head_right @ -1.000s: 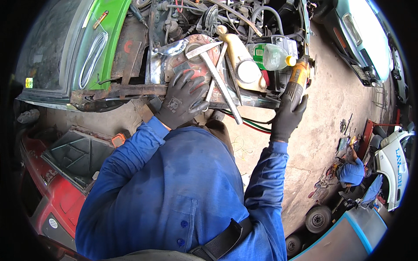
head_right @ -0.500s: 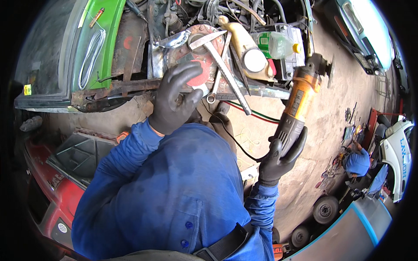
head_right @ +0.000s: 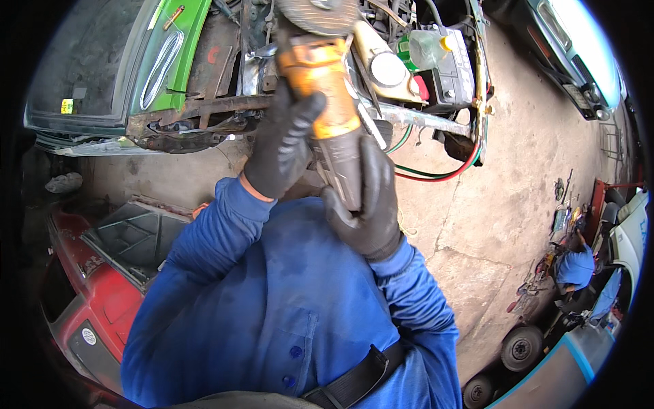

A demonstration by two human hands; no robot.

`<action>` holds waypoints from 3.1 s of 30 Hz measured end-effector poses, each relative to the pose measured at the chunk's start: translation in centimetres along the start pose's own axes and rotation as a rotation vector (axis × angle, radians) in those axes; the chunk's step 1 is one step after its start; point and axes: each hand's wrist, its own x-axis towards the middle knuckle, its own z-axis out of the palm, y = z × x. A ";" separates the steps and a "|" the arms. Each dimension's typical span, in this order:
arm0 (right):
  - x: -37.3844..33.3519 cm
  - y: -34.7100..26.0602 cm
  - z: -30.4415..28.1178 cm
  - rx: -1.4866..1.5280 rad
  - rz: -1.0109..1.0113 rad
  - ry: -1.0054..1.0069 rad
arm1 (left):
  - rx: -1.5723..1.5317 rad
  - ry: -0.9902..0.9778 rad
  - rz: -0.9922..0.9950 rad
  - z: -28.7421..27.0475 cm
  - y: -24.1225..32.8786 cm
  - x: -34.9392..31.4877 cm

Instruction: The person uses a welding torch to join metal pieces on a car's engine bay, then switches to an angle grinder to smooth the welded area. The person handles welding rods and a metal file during the process.

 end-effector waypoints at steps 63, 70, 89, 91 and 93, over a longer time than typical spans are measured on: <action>17.4 4.0 -4.2 -0.230 -0.746 -0.711 | 0.162 -0.206 -0.581 -8.5 2.0 -5.1; 13.6 3.6 -4.3 -0.068 -0.048 -0.305 | 0.190 -0.032 -0.426 -7.2 1.9 -4.7; 11.0 4.6 -3.8 0.529 0.598 -0.536 | 0.320 0.040 -0.558 -3.9 1.2 -3.6; 11.0 4.4 -3.9 0.500 0.612 -0.513 | 0.274 0.065 -0.627 -3.6 1.2 -3.4; 11.0 4.2 -4.0 0.562 0.683 -0.483 | 0.276 0.060 -0.616 -3.5 0.9 -3.2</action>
